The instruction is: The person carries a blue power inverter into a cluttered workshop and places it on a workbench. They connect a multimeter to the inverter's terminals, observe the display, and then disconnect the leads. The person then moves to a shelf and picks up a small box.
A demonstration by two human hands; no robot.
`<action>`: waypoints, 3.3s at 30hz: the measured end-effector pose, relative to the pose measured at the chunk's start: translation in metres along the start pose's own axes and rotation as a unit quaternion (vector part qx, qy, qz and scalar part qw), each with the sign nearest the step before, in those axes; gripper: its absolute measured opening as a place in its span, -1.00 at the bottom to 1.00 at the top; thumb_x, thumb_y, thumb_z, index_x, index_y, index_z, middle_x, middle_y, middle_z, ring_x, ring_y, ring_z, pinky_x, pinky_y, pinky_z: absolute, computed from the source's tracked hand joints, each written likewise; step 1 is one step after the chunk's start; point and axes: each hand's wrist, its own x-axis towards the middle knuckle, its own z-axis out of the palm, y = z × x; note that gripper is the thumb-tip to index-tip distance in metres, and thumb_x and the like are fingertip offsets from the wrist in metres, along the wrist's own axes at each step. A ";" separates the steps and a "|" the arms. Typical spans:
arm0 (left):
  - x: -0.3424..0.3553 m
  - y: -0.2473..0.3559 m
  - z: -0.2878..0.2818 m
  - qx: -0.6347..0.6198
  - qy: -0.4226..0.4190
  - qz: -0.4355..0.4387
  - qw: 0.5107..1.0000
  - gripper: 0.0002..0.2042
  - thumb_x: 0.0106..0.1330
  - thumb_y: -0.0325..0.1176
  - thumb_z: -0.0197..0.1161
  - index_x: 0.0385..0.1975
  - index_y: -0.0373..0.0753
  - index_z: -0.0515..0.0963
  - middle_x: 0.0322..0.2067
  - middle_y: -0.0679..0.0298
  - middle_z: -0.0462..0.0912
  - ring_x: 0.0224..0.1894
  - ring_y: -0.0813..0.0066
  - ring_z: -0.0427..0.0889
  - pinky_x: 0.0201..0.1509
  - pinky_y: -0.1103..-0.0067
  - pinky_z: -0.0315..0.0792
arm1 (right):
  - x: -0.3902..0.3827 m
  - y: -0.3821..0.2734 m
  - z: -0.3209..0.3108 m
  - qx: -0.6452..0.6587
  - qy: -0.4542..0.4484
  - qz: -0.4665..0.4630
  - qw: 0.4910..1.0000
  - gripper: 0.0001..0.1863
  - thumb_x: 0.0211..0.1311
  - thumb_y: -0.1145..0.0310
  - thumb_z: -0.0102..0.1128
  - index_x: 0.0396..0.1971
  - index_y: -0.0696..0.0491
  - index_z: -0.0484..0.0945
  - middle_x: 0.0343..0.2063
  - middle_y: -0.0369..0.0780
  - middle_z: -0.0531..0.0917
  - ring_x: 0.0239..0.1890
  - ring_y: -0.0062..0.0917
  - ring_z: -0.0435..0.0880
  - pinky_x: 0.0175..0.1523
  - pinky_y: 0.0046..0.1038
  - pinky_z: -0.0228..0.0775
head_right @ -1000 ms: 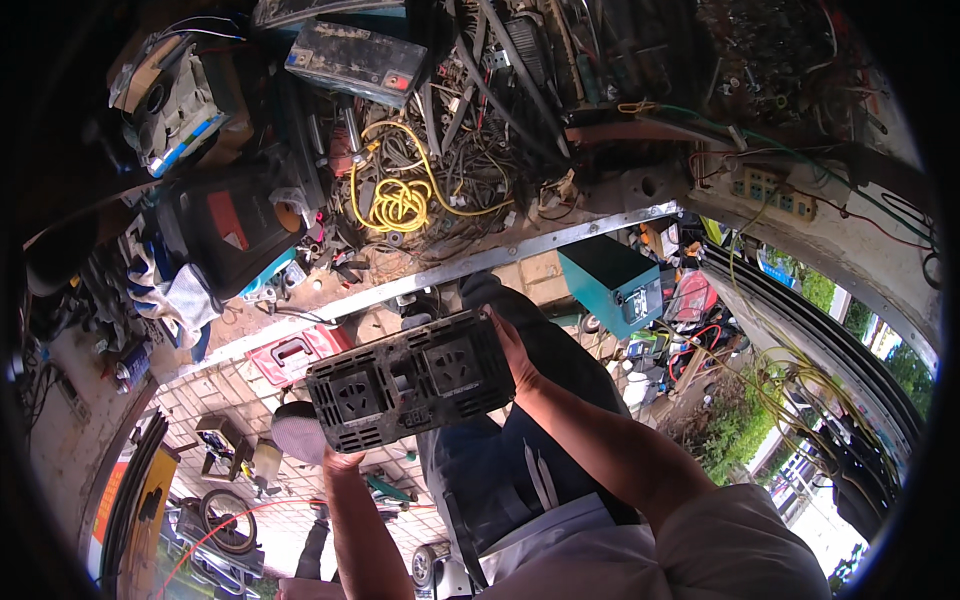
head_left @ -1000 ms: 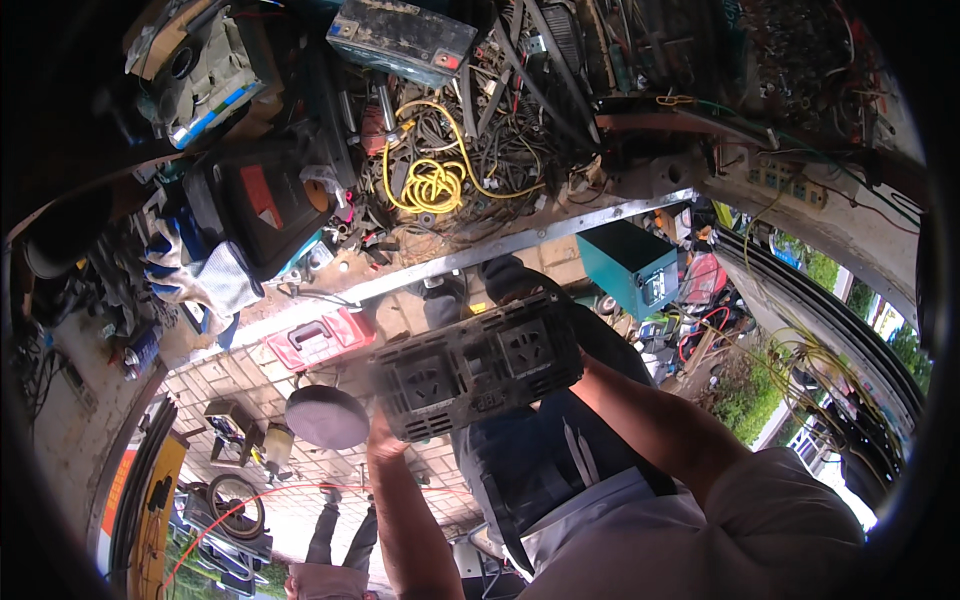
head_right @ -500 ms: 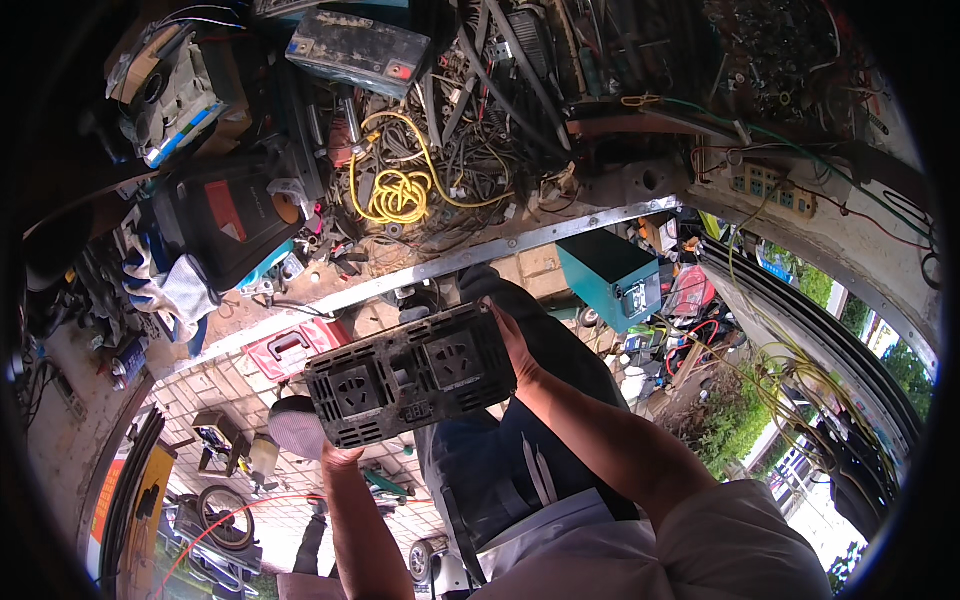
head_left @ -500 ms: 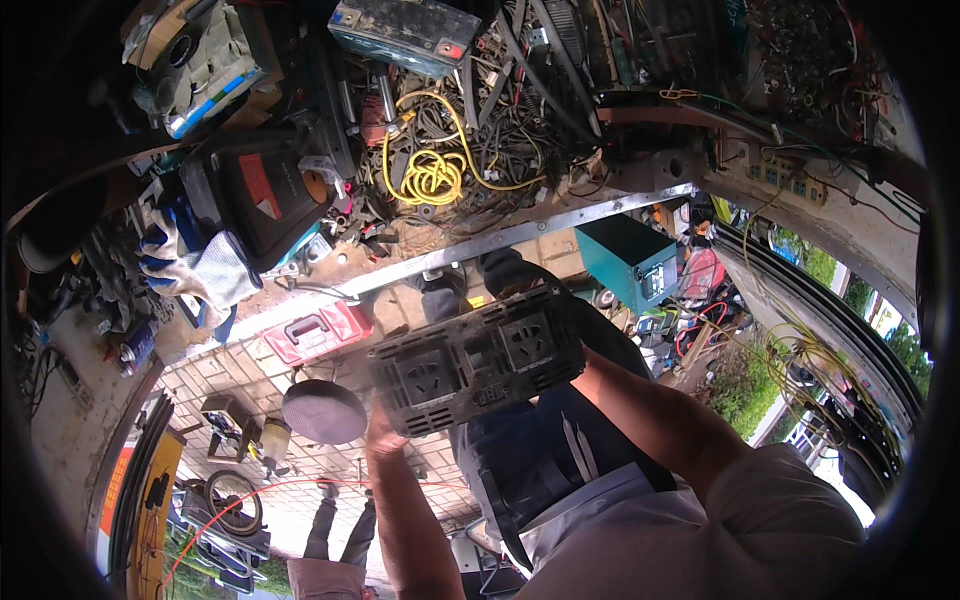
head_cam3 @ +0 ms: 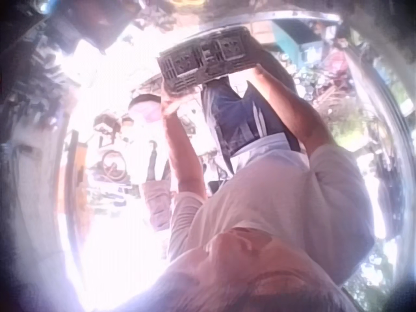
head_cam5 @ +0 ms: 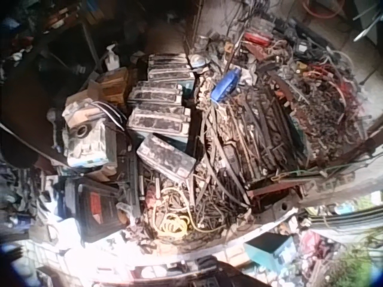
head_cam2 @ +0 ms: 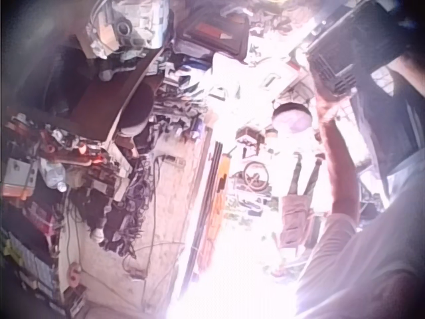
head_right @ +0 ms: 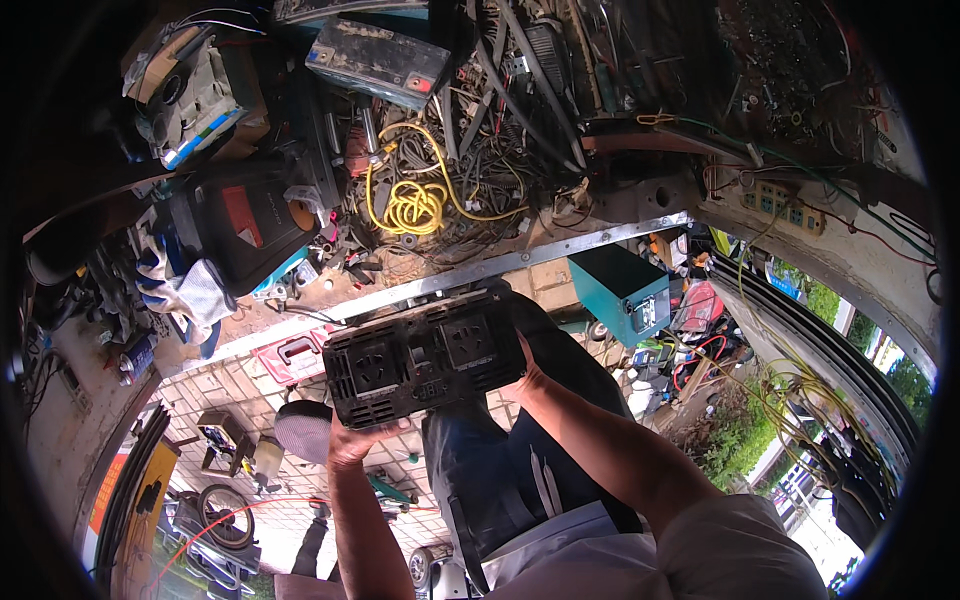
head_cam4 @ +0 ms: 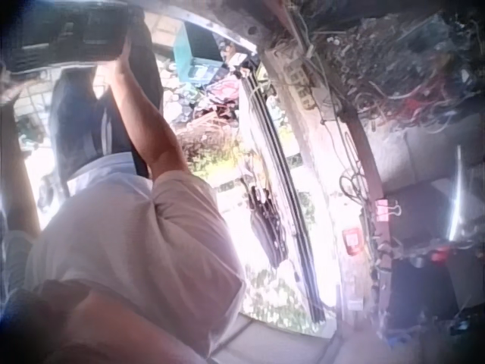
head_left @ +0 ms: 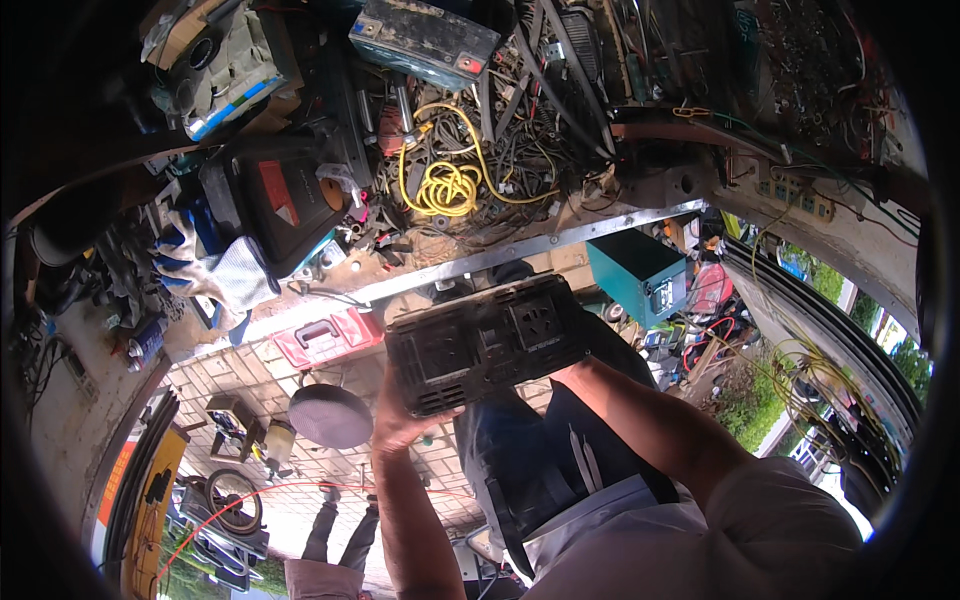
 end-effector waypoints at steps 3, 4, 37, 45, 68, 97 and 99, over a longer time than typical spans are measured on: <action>0.029 0.030 0.002 0.227 0.025 0.081 0.970 0.02 -0.27 -0.08 0.61 0.24 -0.35 0.19 0.12 0.03 0.35 0.15 0.15 0.39 0.19 0.33 0.31 | 0.006 0.022 -0.011 -0.032 0.020 -0.003 0.999 -0.47 0.18 -0.06 0.17 0.03 -0.02 0.49 0.00 -0.29 0.58 0.04 -0.47 0.52 0.16 -0.34 0.36; 0.039 0.044 0.007 0.281 0.036 0.112 0.953 0.00 -0.27 -0.05 0.61 0.21 -0.36 0.24 0.09 0.03 0.39 0.13 0.13 0.40 0.16 0.31 0.31 | 0.008 0.027 -0.010 0.009 -0.004 0.007 1.000 -0.46 0.17 -0.06 0.18 0.03 -0.02 0.49 0.01 -0.27 0.57 0.05 -0.44 0.52 0.17 -0.31 0.36; 0.219 0.074 -0.021 0.563 0.029 0.272 0.780 -0.19 0.10 -0.08 0.36 0.25 -0.42 0.15 0.12 -0.18 0.37 0.17 -0.11 0.36 0.25 0.26 0.24 | 0.147 0.050 0.001 0.061 0.155 0.052 0.985 -0.07 0.22 -0.44 -0.50 0.35 0.02 0.07 0.38 -0.20 0.07 0.43 -0.32 -0.08 0.44 -0.20 -0.34; 0.020 -0.040 -0.064 0.406 0.093 -0.130 0.900 -0.37 0.15 0.04 0.23 0.10 -0.32 0.43 -0.01 -0.07 0.55 0.04 0.02 0.54 0.13 0.34 0.38 | 0.067 0.022 -0.017 -0.656 0.039 0.089 0.748 -0.48 0.30 -0.08 0.06 -0.21 0.16 0.56 -0.45 -0.19 0.66 -0.42 -0.48 0.57 -0.32 -0.40 0.38; -0.226 -0.360 0.380 -0.073 0.541 0.066 0.835 -0.55 0.01 -0.03 0.28 -0.15 -0.19 0.60 -0.15 -0.07 0.61 -0.08 -0.06 0.57 -0.02 0.32 0.46 | -0.031 -0.128 0.048 -0.871 -0.279 0.222 0.338 -0.62 0.16 0.24 0.28 -0.10 0.18 0.58 -0.27 -0.20 0.67 -0.20 -0.52 0.60 -0.05 -0.47 0.40; -0.298 -0.357 0.027 -0.049 0.350 0.049 0.934 -0.25 0.25 0.09 0.13 0.33 -0.12 -0.03 0.28 0.12 0.12 0.29 0.11 0.18 0.36 0.16 0.00 | -0.206 -0.129 -0.134 -0.976 -0.139 -0.050 0.161 -0.62 0.18 0.02 0.05 -0.32 0.01 0.66 -0.37 -0.11 0.67 -0.36 -0.14 0.63 -0.20 -0.18 0.45; -0.342 -0.372 -0.005 -0.035 0.354 0.065 0.932 -0.21 0.28 0.11 0.12 0.38 -0.10 -0.09 0.34 0.14 0.06 0.35 0.10 0.12 0.41 0.14 -0.05 | -0.199 -0.118 -0.128 -0.969 -0.068 -0.003 0.237 -0.63 0.19 0.02 0.04 -0.28 -0.02 0.66 -0.34 -0.12 0.67 -0.31 -0.14 0.63 -0.17 -0.19 0.44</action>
